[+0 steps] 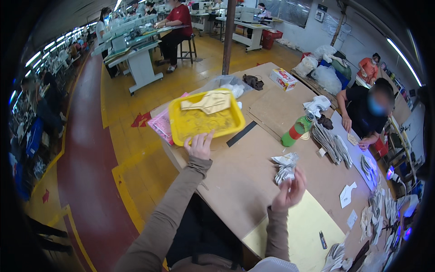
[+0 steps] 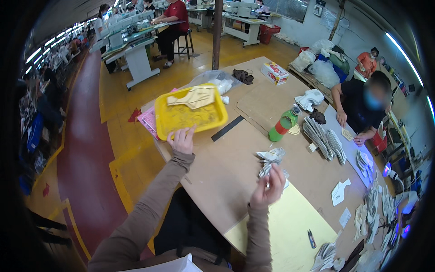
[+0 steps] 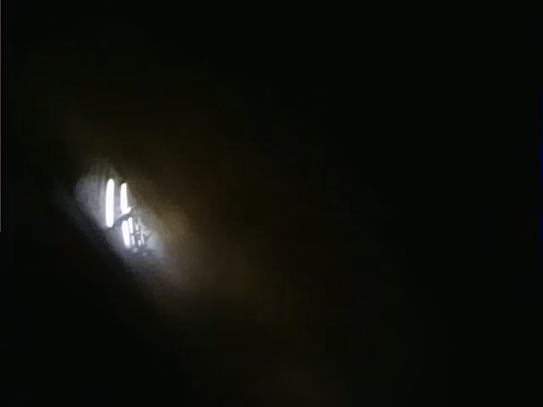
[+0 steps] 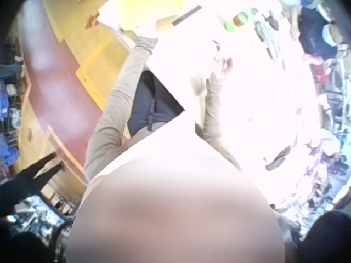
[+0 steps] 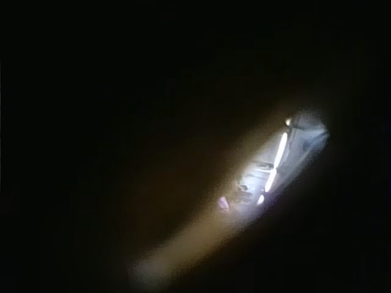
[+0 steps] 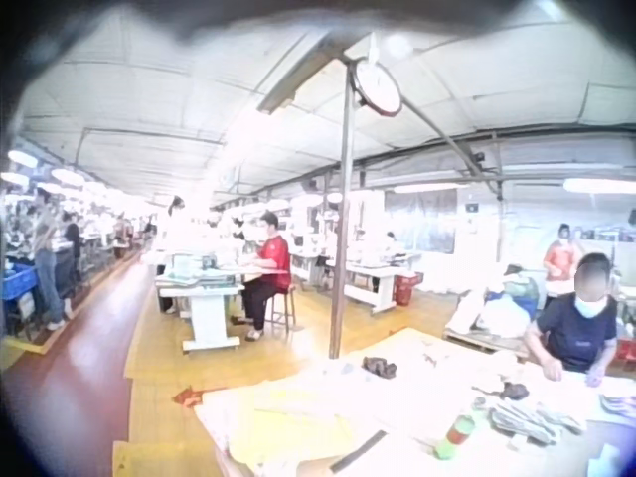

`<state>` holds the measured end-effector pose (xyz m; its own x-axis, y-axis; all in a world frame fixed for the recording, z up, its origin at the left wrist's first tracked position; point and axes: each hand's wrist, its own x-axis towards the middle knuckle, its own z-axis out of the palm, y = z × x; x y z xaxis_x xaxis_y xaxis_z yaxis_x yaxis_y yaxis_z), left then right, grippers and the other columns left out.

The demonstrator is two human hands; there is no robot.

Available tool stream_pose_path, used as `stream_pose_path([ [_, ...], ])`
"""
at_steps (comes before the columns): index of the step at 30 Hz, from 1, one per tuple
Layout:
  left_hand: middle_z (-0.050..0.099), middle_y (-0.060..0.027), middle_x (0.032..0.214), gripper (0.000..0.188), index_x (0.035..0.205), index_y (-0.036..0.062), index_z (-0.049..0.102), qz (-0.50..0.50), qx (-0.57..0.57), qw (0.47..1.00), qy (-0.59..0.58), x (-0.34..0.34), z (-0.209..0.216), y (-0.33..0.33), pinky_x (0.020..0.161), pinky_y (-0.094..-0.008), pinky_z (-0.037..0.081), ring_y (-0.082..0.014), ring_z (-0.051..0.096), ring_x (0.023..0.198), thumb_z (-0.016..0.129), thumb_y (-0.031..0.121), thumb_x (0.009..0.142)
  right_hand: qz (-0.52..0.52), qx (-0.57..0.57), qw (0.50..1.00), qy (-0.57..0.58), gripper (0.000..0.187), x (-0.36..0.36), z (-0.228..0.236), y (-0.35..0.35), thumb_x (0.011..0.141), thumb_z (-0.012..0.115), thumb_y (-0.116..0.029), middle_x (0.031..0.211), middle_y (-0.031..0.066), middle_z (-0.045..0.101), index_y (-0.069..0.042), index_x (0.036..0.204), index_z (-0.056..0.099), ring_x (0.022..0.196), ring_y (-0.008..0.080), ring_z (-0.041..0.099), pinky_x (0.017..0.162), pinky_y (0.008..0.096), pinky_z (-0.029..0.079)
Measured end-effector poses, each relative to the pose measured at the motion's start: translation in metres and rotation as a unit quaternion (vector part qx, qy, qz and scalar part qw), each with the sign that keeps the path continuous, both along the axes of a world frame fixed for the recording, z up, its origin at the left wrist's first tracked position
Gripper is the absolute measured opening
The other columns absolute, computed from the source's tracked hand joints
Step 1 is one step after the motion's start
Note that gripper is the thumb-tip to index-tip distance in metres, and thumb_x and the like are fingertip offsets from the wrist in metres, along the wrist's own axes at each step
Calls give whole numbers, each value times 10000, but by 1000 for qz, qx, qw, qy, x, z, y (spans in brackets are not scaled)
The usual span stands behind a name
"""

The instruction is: The person walks through a garment factory, places a pink booklet and phone on a table, then sits at a workbench. They pick up small white fabric pieces and use a utility knife to trim edges, stacking the trimmed pieces on the table.

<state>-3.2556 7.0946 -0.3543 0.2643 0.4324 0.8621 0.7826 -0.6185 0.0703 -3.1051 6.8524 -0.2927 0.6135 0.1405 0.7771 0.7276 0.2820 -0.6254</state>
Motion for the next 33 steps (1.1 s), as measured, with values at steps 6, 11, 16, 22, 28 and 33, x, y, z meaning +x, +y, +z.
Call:
stream_pose_path([
  [6, 547, -17, 1164, 435, 1256, 232, 561, 58, -193, 978, 54, -1, -24, 45, 1052, -503, 213, -181, 455, 1206, 483, 113, 845, -105, -266, 955, -79, 283, 1, -32, -146, 785, 489, 130, 1110, 197, 602, 1, 1009, 602, 782, 222, 627, 576, 289, 492],
  [11, 423, -82, 1396, 494, 1299, 156, 517, 2, -81, 997, 15, -1, -15, 43, 1112, -537, 180, -282, 312, 1363, 483, 30, 822, -207, -209, 943, 156, 349, -3, -40, -222, 824, 451, 119, 1146, 102, 595, 0, 1121, 591, 680, 100, 506, 517, 213, 410],
  [16, 394, -127, 1431, 524, 1311, 53, 497, -275, -180, 941, -80, -26, -1, -12, 1122, -488, 215, -367, 263, 1380, 516, -29, 793, -152, -301, 935, 110, 292, 8, -21, -218, 834, 489, 92, 1120, 117, 609, -15, 1075, 615, 827, 170, 610, 563, 238, 462],
  [22, 434, -163, 1396, 396, 1271, 22, 523, -248, -279, 922, -106, -113, -36, -113, 1118, -465, 234, -387, 285, 1365, 525, 37, 876, -66, -405, 912, -10, 231, 10, -19, -170, 842, 556, 4, 1132, 114, 612, -47, 1058, 619, 976, 277, 621, 795, 341, 518],
  [28, 529, -155, 1293, 339, 1214, 25, 559, -170, -422, 883, -116, -228, -122, -216, 1059, -409, 338, -329, 452, 1253, 543, 35, 876, -122, -427, 895, -38, 291, 16, -40, -178, 804, 556, 9, 1161, 140, 601, -42, 1085, 612, 1100, 325, 545, 958, 396, 420],
  [33, 657, -126, 1068, 220, 1062, 12, 639, -143, -474, 852, -167, -306, -156, -252, 925, -331, 464, -238, 625, 1023, 538, -19, 869, -286, -426, 858, -8, 394, 57, -52, -244, 789, 532, 13, 1228, 152, 568, -74, 1171, 577, 1142, 339, 516, 975, 422, 405],
])
